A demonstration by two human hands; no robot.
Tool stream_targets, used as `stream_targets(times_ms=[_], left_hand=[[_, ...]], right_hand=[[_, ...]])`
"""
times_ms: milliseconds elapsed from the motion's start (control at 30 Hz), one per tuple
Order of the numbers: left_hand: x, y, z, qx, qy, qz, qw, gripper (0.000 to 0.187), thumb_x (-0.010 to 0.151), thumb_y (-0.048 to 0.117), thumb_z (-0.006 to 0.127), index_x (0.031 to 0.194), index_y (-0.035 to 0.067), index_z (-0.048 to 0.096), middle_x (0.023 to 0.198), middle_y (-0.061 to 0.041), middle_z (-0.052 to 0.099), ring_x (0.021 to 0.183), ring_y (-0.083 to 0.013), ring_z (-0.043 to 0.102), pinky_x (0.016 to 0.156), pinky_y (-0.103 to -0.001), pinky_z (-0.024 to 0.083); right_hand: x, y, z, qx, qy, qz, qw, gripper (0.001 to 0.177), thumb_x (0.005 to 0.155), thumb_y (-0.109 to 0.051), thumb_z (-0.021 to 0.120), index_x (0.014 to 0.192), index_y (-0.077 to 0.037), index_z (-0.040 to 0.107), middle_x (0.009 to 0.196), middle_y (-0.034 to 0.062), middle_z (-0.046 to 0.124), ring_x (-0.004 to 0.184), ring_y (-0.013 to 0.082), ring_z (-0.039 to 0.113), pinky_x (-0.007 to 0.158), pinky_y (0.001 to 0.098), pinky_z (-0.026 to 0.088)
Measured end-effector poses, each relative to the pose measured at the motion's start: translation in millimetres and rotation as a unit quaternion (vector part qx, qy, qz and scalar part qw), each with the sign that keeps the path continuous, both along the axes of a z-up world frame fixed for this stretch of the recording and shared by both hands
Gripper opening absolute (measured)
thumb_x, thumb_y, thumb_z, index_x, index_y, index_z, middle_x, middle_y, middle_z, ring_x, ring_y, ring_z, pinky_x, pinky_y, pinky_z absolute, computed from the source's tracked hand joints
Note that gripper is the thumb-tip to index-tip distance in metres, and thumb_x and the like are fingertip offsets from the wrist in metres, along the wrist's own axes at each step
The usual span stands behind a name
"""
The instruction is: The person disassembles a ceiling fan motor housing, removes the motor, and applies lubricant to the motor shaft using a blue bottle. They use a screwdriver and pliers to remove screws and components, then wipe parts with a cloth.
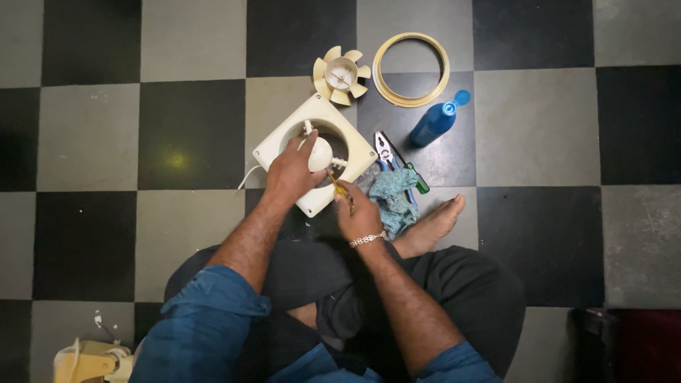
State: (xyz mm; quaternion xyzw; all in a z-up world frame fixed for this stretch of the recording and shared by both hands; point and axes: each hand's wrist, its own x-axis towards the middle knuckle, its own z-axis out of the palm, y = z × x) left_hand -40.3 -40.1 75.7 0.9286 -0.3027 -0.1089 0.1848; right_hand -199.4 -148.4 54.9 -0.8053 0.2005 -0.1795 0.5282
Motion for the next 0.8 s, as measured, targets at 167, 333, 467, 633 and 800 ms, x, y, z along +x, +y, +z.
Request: stream_targets(times_ms=[167, 333, 467, 633, 800], left_hand=[[-1, -1, -1, 0.021, 0.022, 0.009, 1.0, 0.088, 0.077, 0.037, 0.085, 0.153, 0.016, 0.045, 0.13, -0.02, 0.058, 0.112, -0.0369, 0.065, 0.091, -0.045, 0.055], [-2, -1, -8, -0.003, 0.003, 0.009, 1.0, 0.089, 0.073, 0.035, 0.086, 0.15, 0.015, 0.047, 0.133, -0.019, 0.058, 0.112, -0.0373, 0.065, 0.09, -0.046, 0.056], [-1, 0, -14, -0.008, -0.014, 0.004, 1.0, 0.09, 0.072, 0.035, 0.087, 0.15, 0.014, 0.048, 0.133, -0.02, 0.059, 0.112, -0.0375, 0.065, 0.09, -0.046, 0.056], [0, 1, -17, -0.027, -0.037, -0.009, 0.999, 0.088, 0.074, 0.038, 0.087, 0.149, 0.012, 0.049, 0.131, -0.022, 0.059, 0.112, -0.0391, 0.065, 0.09, -0.046, 0.056], [-2, 1, -18, -0.026, -0.027, -0.002, 0.999, 0.086, 0.078, 0.038, 0.086, 0.151, 0.012, 0.048, 0.132, -0.022, 0.059, 0.112, -0.0396, 0.065, 0.09, -0.047, 0.056]], right_hand=[[-1, -1, 8, -0.046, 0.054, 0.043, 0.997, 0.036, 0.095, -0.018, 0.065, 0.13, -0.012, 0.068, 0.098, 0.0227, 0.074, 0.088, 0.0415, 0.074, 0.077, 0.0447, 0.058], [6, 0, 7, -0.06, 0.124, 0.055, 0.989, 0.042, 0.094, -0.016, 0.063, 0.136, -0.016, 0.064, 0.094, 0.0213, 0.074, 0.079, 0.045, 0.07, 0.072, 0.052, 0.055], [7, 1, 5, -0.041, 0.043, 0.056, 0.997, 0.037, 0.099, -0.018, 0.063, 0.136, -0.017, 0.063, 0.098, 0.022, 0.074, 0.088, 0.0423, 0.073, 0.077, 0.051, 0.057], [6, 3, 2, -0.092, 0.116, 0.044, 0.988, 0.042, 0.094, -0.017, 0.064, 0.136, -0.019, 0.065, 0.091, 0.0248, 0.074, 0.082, 0.0453, 0.071, 0.074, 0.0516, 0.056], [3, 6, -4, -0.005, -0.005, 0.021, 1.0, 0.037, 0.096, -0.011, 0.061, 0.132, -0.01, 0.067, 0.103, 0.0247, 0.074, 0.089, 0.0419, 0.074, 0.078, 0.0451, 0.059]])
